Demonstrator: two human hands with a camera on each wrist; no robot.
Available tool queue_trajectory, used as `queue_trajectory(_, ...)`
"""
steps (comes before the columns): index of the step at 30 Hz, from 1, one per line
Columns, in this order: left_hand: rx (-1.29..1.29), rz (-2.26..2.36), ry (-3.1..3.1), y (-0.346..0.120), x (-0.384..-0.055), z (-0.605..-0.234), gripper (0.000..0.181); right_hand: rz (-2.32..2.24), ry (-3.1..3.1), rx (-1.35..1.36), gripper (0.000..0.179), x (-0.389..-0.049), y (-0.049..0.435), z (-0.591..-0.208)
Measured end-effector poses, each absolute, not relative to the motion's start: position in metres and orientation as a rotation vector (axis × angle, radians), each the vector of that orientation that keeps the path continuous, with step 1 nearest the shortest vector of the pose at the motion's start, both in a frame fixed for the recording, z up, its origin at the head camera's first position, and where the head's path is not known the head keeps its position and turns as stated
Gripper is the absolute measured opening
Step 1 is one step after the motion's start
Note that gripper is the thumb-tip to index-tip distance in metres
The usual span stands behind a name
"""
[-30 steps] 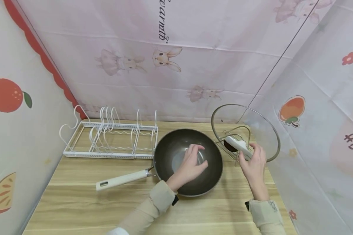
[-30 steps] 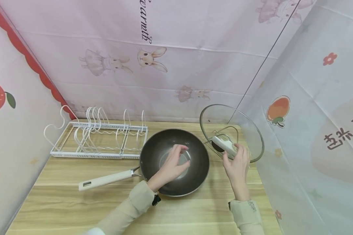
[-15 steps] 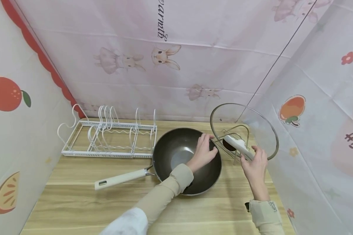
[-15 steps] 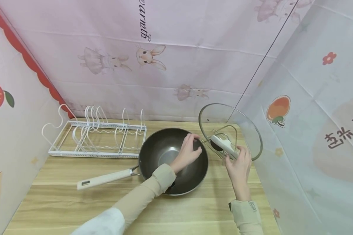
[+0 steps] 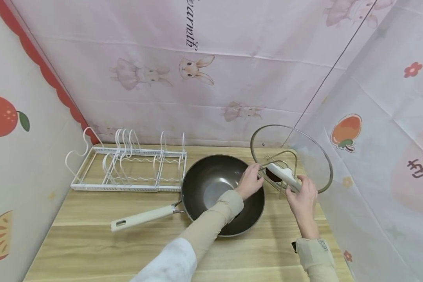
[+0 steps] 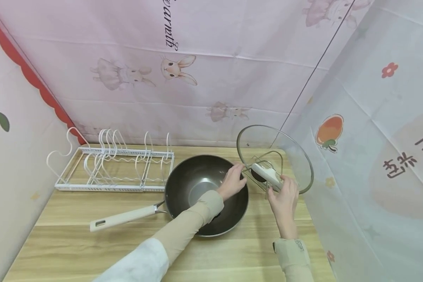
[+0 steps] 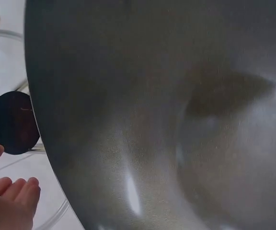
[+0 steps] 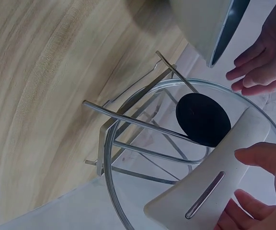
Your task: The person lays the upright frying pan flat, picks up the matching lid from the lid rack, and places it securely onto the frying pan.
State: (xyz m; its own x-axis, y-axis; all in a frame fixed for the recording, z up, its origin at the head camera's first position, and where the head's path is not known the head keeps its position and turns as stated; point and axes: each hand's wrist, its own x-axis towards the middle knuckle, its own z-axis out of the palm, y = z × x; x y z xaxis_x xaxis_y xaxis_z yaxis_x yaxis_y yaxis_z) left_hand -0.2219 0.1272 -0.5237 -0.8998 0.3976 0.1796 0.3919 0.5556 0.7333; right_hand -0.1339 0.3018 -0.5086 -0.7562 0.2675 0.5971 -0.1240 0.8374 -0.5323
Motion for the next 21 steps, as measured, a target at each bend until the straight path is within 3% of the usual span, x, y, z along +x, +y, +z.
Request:
queue_trajectory(4,0.723,1.390,2.709,0.134,-0.227,-0.526,0.051,0.722,-2.343,-0.101,0.045,-0.137,0.302,-0.510)
queue_trajectory(12,0.457,1.696,2.391,0.144,-0.230,-0.531,0.054,0.649,-2.382,-0.064,0.042,-0.144,0.304,-0.513)
queue_trajectory(21,0.492,1.717,2.273,0.151,-0.225,-0.530,0.057,0.536,-2.613,-0.253,0.039,-0.150,0.309,-0.504)
